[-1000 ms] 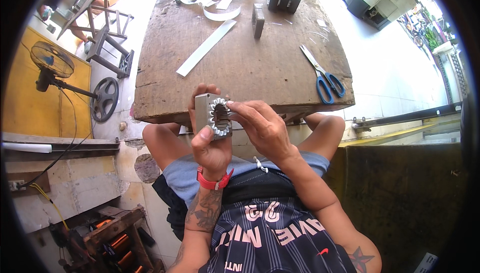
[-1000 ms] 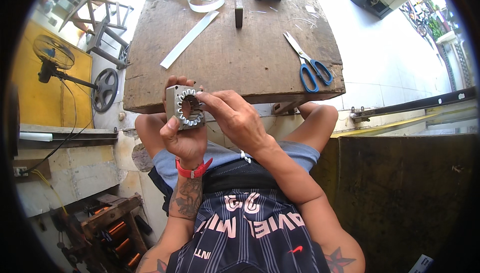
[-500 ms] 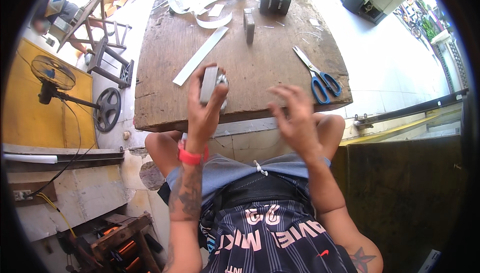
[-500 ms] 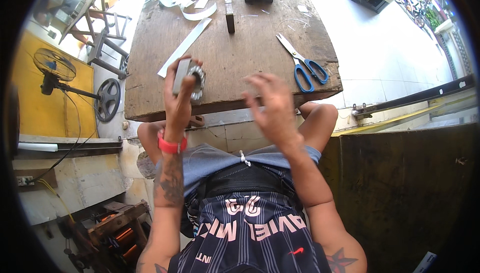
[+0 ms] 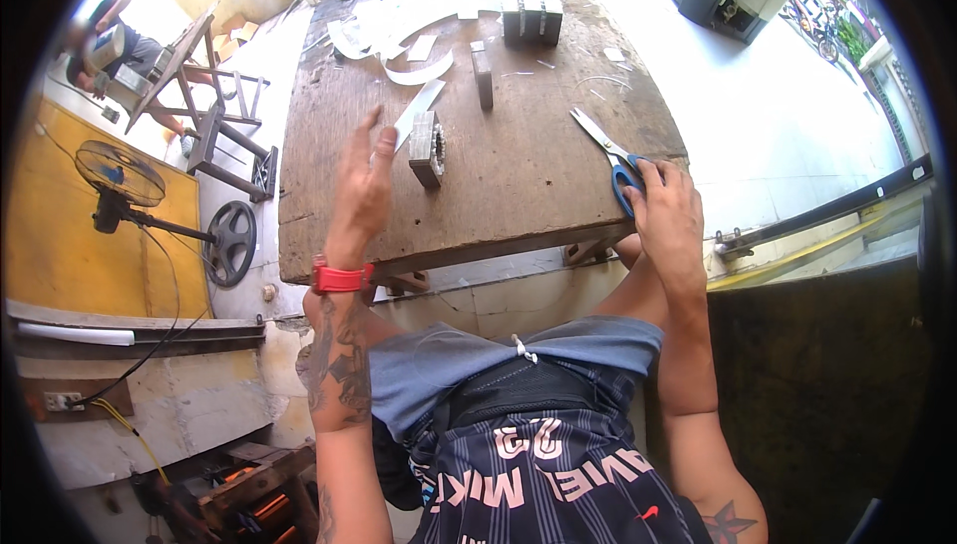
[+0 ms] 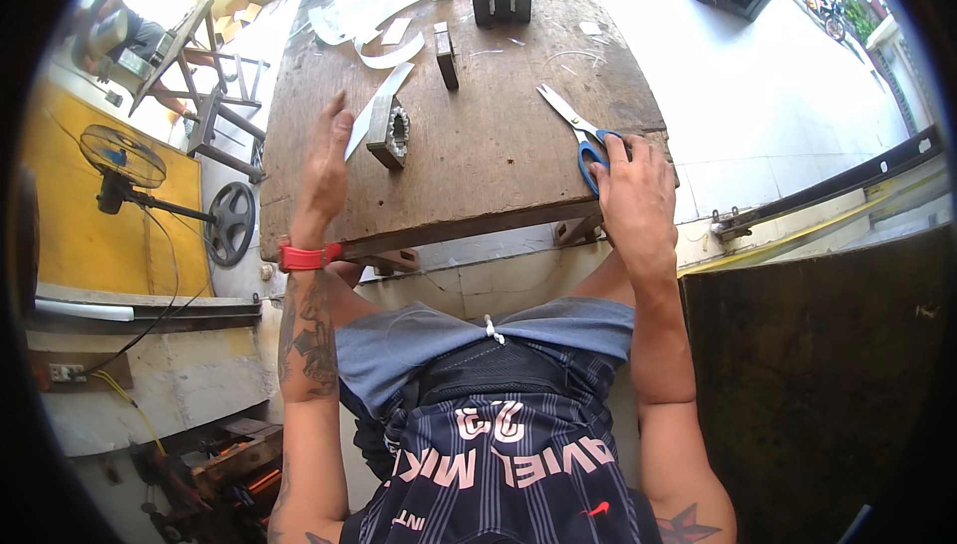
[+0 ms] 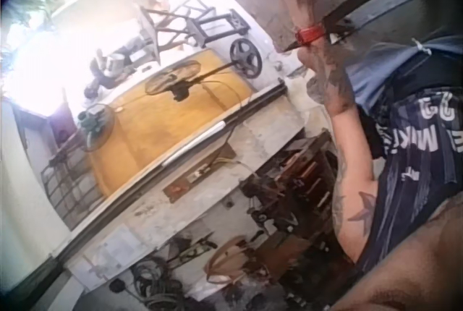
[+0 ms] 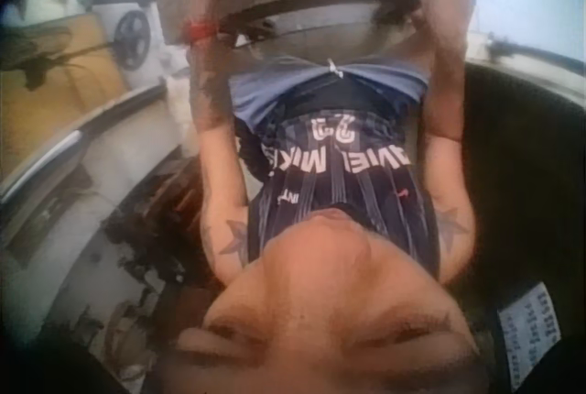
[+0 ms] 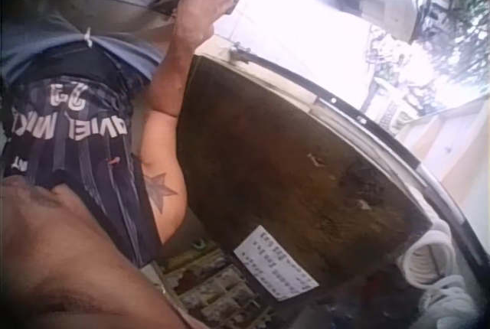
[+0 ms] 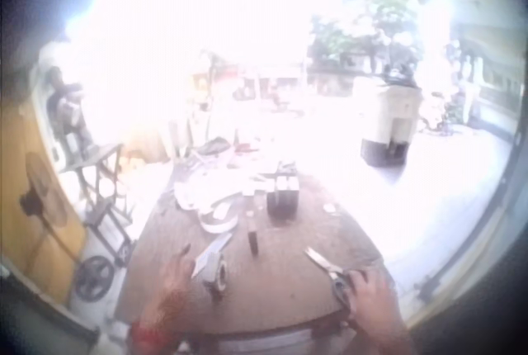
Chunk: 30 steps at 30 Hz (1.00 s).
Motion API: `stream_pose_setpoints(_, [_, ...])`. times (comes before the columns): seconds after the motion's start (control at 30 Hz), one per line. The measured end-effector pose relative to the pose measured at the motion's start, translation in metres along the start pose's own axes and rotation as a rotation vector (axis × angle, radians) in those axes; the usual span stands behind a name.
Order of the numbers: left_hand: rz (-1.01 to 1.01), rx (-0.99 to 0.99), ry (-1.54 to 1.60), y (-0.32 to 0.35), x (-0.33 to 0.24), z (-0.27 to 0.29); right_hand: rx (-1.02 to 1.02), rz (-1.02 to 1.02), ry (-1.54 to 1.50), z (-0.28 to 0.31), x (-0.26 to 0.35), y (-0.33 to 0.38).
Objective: The person cuts small rectangular pieces from a white strip using scissors and inserts them into the slots of a motor stator core. The person repeats this process, cutting and inserting pieces into the stator slots.
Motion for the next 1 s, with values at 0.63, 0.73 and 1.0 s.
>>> stream_pose_setpoints(0.63, [0.475, -0.123, 1.434, 0.095, -0.027, 0.004, 0.218, 0.002, -0.442, 0.019, 0.011, 0.006])
stream_pose_setpoints(0.73, [0.464, -0.109, 1.460, 0.093, -0.038, 0.001, 0.291, -0.165, -1.197, -0.001, 0.046, 0.034])
stream_pose_setpoints(1.0, [0.480, -0.122, 1.332, 0.092, -0.054, 0.002, 0.556, -0.066, -1.340, -0.055, 0.132, 0.075])
Point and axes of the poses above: each hand's wrist, its own y-axis away from the middle knuckle, its own z-axis out of the back of the hand, x = y × z, the point moved 3 cm from there along -y, towards the middle knuckle, and after that the axes turned 3 degrees about -y, right-handed, at the moved point
